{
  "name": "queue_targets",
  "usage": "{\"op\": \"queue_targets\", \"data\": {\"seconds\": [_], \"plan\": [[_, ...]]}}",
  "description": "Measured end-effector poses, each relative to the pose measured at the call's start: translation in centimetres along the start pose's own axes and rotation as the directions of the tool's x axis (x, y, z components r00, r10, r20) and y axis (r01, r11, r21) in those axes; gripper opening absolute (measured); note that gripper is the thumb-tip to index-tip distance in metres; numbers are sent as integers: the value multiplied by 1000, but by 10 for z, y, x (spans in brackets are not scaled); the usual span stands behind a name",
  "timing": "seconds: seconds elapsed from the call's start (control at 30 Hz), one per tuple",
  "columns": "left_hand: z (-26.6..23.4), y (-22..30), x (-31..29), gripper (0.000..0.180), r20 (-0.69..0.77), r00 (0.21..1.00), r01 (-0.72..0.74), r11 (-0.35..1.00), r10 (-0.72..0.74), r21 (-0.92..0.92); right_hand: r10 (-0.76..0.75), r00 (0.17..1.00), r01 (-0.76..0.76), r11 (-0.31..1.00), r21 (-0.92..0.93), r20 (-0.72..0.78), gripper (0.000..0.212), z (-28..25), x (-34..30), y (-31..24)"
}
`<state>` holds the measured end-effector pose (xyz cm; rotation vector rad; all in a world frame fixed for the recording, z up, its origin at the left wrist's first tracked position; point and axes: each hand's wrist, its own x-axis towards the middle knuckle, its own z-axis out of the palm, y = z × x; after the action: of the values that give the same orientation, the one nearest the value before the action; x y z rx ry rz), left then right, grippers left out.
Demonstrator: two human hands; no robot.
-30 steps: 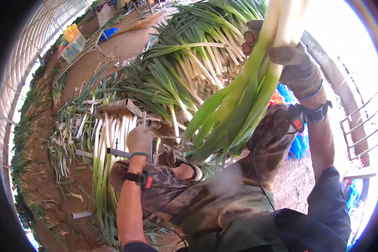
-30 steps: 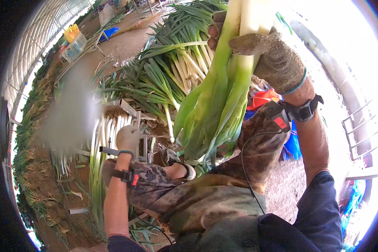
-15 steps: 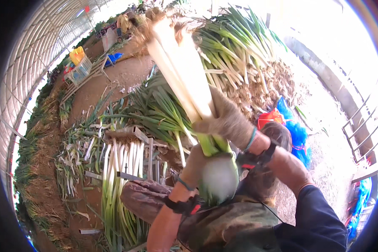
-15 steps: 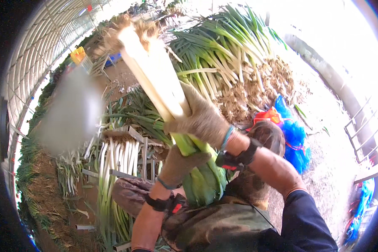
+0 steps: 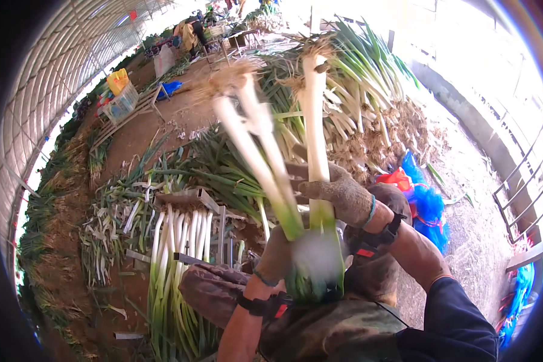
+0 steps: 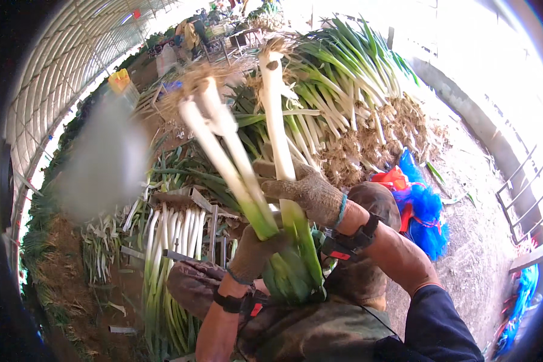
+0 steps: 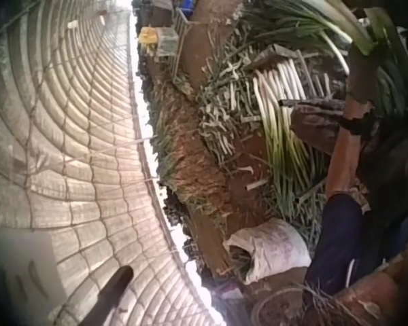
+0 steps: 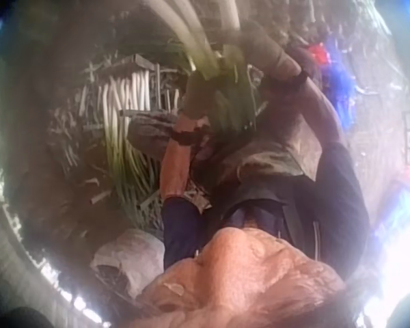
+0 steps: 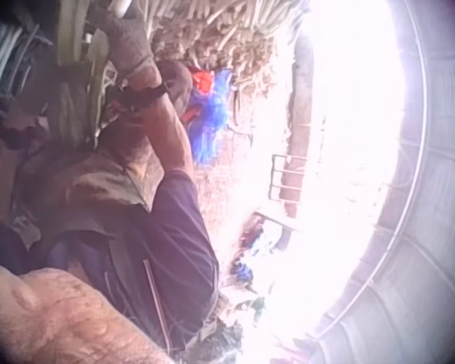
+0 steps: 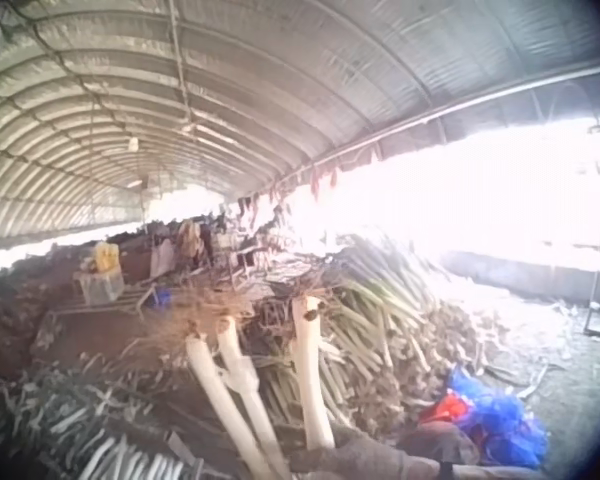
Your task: The recorder is sorting, cleaning, and placing harvested leeks into a metal aligning frame in an agricultural processing shed.
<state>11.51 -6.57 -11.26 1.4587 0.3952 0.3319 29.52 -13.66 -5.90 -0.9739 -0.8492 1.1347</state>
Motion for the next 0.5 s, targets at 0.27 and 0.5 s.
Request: {"op": "queue_targets", "data": {"seconds": [0.27, 0.5], "plan": [[-14, -6, -9, 33, -52, 998, 40, 999, -41, -7, 166, 980, -154, 981, -116, 105, 42, 6, 10, -1], [-16, 5, -5, 43, 82, 996, 49, 991, -39, -126, 117, 987, -75, 944, -322, 113, 46, -6, 4, 26]]}}
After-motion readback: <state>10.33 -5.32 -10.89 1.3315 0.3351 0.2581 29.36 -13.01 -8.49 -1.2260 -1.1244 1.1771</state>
